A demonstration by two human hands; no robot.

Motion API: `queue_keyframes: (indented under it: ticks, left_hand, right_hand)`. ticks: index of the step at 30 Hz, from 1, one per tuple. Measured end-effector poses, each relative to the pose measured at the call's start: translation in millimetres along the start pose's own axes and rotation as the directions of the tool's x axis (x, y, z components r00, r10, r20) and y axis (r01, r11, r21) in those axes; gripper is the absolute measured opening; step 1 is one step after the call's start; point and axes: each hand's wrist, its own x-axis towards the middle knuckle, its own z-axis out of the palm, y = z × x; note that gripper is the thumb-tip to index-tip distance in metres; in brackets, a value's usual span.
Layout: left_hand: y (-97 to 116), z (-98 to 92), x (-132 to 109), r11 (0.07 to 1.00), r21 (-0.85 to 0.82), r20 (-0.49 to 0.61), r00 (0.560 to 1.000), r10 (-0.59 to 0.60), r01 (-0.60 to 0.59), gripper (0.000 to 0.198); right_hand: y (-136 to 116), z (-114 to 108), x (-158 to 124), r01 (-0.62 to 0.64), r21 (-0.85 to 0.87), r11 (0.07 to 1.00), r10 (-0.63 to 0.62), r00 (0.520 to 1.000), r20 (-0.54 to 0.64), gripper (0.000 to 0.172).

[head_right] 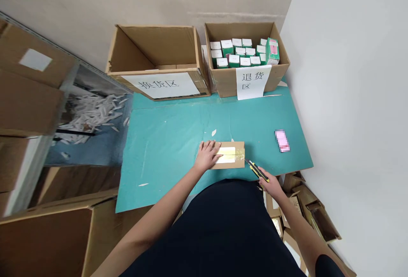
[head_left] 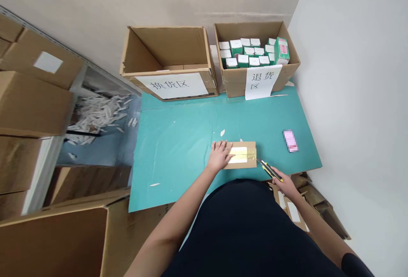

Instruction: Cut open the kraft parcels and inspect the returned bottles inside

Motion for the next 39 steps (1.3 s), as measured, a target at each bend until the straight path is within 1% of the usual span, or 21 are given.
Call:
queue_keyframes:
  ticks: [4, 8, 10, 12, 13, 15, 17, 18, 20, 21, 23, 25, 28, 30, 32, 33, 34, 36, 37, 39]
  left_hand:
    - [3, -2.5, -3, 1.000, 0.005, -0.010, 1.000, -0.017, 0.017, 0.054]
    - [9, -7.8, -3, 0.998, -0.010, -0.025, 0.998, -0.059, 0.058, 0.054]
    - [11, -10.8, -2, 0.997, -0.018, -0.026, 0.997, -0.074, 0.074, 0.054]
    - [11, -13.3, 0, 0.996, -0.024, -0.028, 0.996, -0.089, 0.089, 0.054]
    - [9, -14.2, 1, 0.994, -0.031, -0.028, 0.994, -0.104, 0.103, 0.054]
    - [6, -15.3, 2, 0.985, -0.049, -0.027, 0.985, -0.169, 0.167, 0.055]
    - [4, -15.8, 2, 0.960, -0.063, -0.028, 0.961, -0.275, 0.273, 0.058]
    - [3, -16.2, 2, 0.943, -0.067, -0.031, 0.944, -0.329, 0.327, 0.060]
    - [4, -17.1, 0, 0.911, -0.074, -0.037, 0.912, -0.409, 0.405, 0.063]
    - [5, -17.7, -1, 0.903, -0.077, -0.036, 0.904, -0.426, 0.423, 0.065]
    - [9, -18.2, -3, 0.901, -0.091, -0.017, 0.904, -0.427, 0.424, 0.066]
    - [12, -16.3, -8, 0.897, -0.128, 0.022, 0.906, -0.424, 0.423, 0.064]
    - [19, -6.6, -19, 0.848, -0.241, 0.087, 0.880, -0.466, 0.473, 0.059]
    - [23, 1.9, -28, 0.796, -0.346, 0.123, 0.865, -0.487, 0.497, 0.058]
    - [26, 7.0, -34, 0.758, -0.435, 0.142, 0.868, -0.476, 0.486, 0.054]
    - [26, 7.0, -35, 0.750, -0.460, 0.135, 0.872, -0.470, 0.475, 0.051]
    - [24, 5.0, -34, 0.753, -0.470, 0.114, 0.878, -0.465, 0.460, 0.049]
    - [15, -4.3, -23, 0.797, -0.443, 0.032, 0.896, -0.443, 0.410, 0.046]
    - [8, -10.5, -14, 0.830, -0.414, -0.017, 0.909, -0.417, 0.373, 0.046]
    - [-7, -22.6, 10, 0.908, -0.317, -0.090, 0.944, -0.318, 0.276, 0.050]
  right_hand:
    - [-3, -4, 11, 0.042, 0.077, 0.996, -0.034, 0.993, -0.109, 0.082]
    - [-10, 4, 35, 0.093, 0.085, 0.992, -0.071, 0.970, -0.233, 0.081]
    - [-12, 11, 50, 0.087, 0.110, 0.990, -0.050, 0.952, -0.302, 0.082]
    - [-12, 19, 63, 0.071, 0.185, 0.980, -0.004, 0.940, -0.340, 0.085]
    - [-11, 25, 68, 0.070, 0.232, 0.970, 0.014, 0.939, -0.343, 0.082]
    - [-10, 38, 73, 0.087, 0.335, 0.938, 0.025, 0.948, -0.318, 0.067]
    - [-11, 54, 74, 0.101, 0.442, 0.891, 0.019, 0.966, -0.259, 0.052]
    - [-13, 63, 75, 0.099, 0.492, 0.865, 0.016, 0.974, -0.224, 0.049]
    - [-21, 82, 78, 0.086, 0.567, 0.819, 0.013, 0.986, -0.168, 0.049]
    - [-27, 90, 81, 0.087, 0.589, 0.803, 0.005, 0.988, -0.152, 0.050]
    - [-42, 102, 92, 0.117, 0.604, 0.788, -0.027, 0.987, -0.156, 0.052]
    - [-58, 108, 106, 0.165, 0.584, 0.794, -0.072, 0.981, -0.179, 0.050]
    - [-83, 107, 130, 0.225, 0.486, 0.845, -0.145, 0.970, -0.196, 0.046]
    - [-98, 103, 145, 0.246, 0.379, 0.892, -0.194, 0.966, -0.172, 0.044]
    - [-113, 99, 158, 0.249, 0.306, 0.919, -0.218, 0.967, -0.132, 0.043]
    - [-118, 96, 162, 0.244, 0.305, 0.920, -0.218, 0.969, -0.116, 0.043]
    - [-122, 94, 164, 0.236, 0.326, 0.915, -0.213, 0.971, -0.107, 0.044]
    - [-122, 87, 161, 0.225, 0.386, 0.895, -0.192, 0.974, -0.122, 0.045]
    - [-118, 84, 155, 0.226, 0.397, 0.890, -0.181, 0.972, -0.148, 0.045]
    - [-101, 77, 136, 0.230, 0.363, 0.903, -0.156, 0.962, -0.222, 0.044]
